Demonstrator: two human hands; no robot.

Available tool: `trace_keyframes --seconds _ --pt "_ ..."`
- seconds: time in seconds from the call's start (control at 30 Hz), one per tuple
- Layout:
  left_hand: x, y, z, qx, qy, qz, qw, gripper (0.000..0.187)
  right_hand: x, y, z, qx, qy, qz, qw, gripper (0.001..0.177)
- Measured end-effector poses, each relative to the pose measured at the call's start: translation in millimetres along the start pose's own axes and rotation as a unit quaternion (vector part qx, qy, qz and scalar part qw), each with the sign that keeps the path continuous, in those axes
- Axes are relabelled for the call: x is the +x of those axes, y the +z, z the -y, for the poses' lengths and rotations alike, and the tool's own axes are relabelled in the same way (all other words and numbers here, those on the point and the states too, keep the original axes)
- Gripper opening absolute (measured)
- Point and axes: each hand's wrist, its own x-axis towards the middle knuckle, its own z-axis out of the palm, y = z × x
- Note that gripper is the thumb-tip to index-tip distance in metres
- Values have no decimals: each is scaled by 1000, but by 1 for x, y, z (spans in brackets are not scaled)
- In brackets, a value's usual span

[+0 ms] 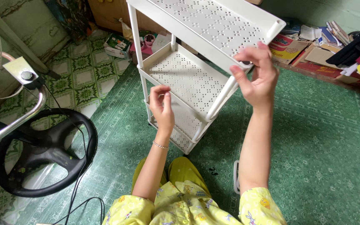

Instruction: The person assembles a three-tier plastic storage cart by inserting white plastic poles into the corner holes of perforated trays, then attaches curved handles to the top tier. The person works on a green patterned floor with a fan and other household items nearby.

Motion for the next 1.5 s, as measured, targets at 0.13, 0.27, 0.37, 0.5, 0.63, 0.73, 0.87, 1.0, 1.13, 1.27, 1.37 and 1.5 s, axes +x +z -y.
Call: trace_keyframes --seconds 0.13,0.27,0.37,0.5,0.63,0.73,0.87,1.0,1.13,1.27,1.37,1.5 --pt "18 -10 6 33 -17 -35 999 11 4 -12 -1 -57 71 27 995 27" --pt "34 -20 7 71 9 -61 996 17 6 -25 -12 -13 19 50 998 26" --pt "35 -25 2 158 56 -93 981 29 0 -45 -23 -33 51 46 997 27" --pt "42 -30 -4 259 82 -136 953 54 -6 -63 -43 -8 102 22 995 26" --pt "58 -33 -2 236 108 -79 962 52 -8 -75 -57 5 125 -11 992 27" --pt "59 -30 0 146 78 17 986 39 -4 -78 -54 -64 108 -36 991 25" --pt "47 -29 -3 92 10 77 993 23 8 -56 -22 -335 -3 -68 940 22" --pt "41 -31 -11 137 -24 69 988 19 24 15 27 -180 -88 -23 979 35" --pt "42 -30 -15 148 -9 64 987 22 45 81 69 -133 -212 72 966 51" --pt "43 -31 -17 148 8 75 986 25 61 107 90 -50 -167 98 980 50" --pt "45 -33 -18 140 -14 88 986 28 66 110 96 -32 -133 112 984 47" --pt "46 -35 -21 115 -67 117 984 29 70 107 95 2 -88 148 985 40"
